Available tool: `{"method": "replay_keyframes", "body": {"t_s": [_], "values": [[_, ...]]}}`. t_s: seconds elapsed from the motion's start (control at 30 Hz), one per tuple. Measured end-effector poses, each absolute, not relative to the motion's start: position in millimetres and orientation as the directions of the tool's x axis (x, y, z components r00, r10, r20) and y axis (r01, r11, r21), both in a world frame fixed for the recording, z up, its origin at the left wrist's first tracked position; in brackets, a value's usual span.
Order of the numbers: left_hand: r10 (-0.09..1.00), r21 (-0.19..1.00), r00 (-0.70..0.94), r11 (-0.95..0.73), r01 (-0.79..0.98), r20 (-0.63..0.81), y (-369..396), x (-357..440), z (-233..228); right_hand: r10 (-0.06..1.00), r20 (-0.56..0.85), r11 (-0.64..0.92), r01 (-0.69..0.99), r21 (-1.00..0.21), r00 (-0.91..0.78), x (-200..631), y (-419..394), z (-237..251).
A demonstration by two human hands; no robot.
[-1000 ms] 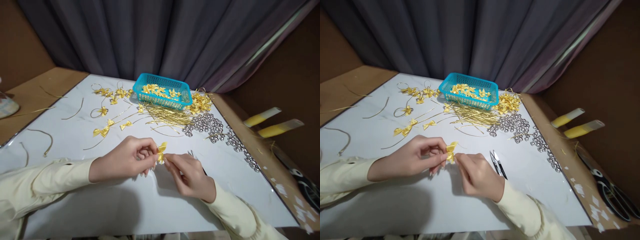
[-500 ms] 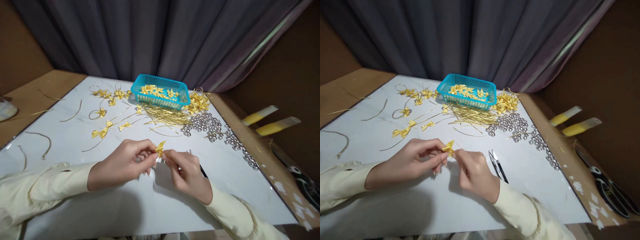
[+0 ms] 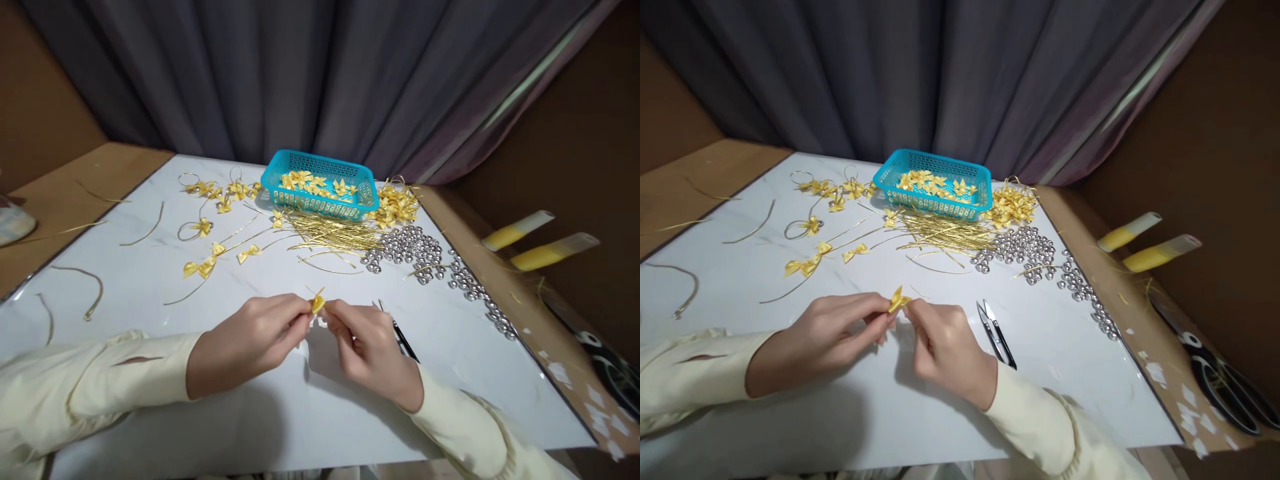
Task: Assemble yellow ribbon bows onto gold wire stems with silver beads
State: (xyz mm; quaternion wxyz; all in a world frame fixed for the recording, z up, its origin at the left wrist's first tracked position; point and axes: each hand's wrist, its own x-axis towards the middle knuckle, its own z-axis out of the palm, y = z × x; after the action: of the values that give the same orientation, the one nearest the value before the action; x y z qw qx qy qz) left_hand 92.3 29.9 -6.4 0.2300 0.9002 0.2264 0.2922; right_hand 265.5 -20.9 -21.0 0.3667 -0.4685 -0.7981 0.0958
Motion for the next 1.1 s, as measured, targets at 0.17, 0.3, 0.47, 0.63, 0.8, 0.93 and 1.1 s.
{"method": "replay_keyframes", "body": {"t_s": [0.17,0.3,0.47,0.63,0.8,0.93,1.1], "values": [[0.497,0.48,0.748,-0.834,0.271,0.44,30,91,-8,0.838,0.471,0.525,0.644,-0.556,-0.276,267,-19,-19],[0.576,0.653,0.72,-0.722,0.227,0.387,34,93,2,0.876,0.407,0.479,0.56,-0.676,-0.259,271,-16,-16],[0.638,0.781,0.73,-0.576,0.243,0.243,38,93,14,0.879,0.404,0.476,0.547,-0.689,-0.255,273,-15,-16],[0.612,0.739,0.742,-0.627,0.246,0.272,35,93,10,0.86,0.432,0.504,0.584,-0.636,-0.271,272,-18,-20],[0.515,0.586,0.752,-0.781,0.216,0.41,35,91,5,0.86,0.43,0.504,0.59,-0.631,-0.275,272,-18,-18],[0.577,0.656,0.736,-0.714,0.245,0.354,39,89,13,0.896,0.365,0.444,0.518,-0.731,-0.253,272,-16,-14],[0.669,0.759,0.703,-0.581,0.295,0.239,43,90,21,0.917,0.297,0.385,0.405,-0.829,-0.265,272,-15,-11]]}}
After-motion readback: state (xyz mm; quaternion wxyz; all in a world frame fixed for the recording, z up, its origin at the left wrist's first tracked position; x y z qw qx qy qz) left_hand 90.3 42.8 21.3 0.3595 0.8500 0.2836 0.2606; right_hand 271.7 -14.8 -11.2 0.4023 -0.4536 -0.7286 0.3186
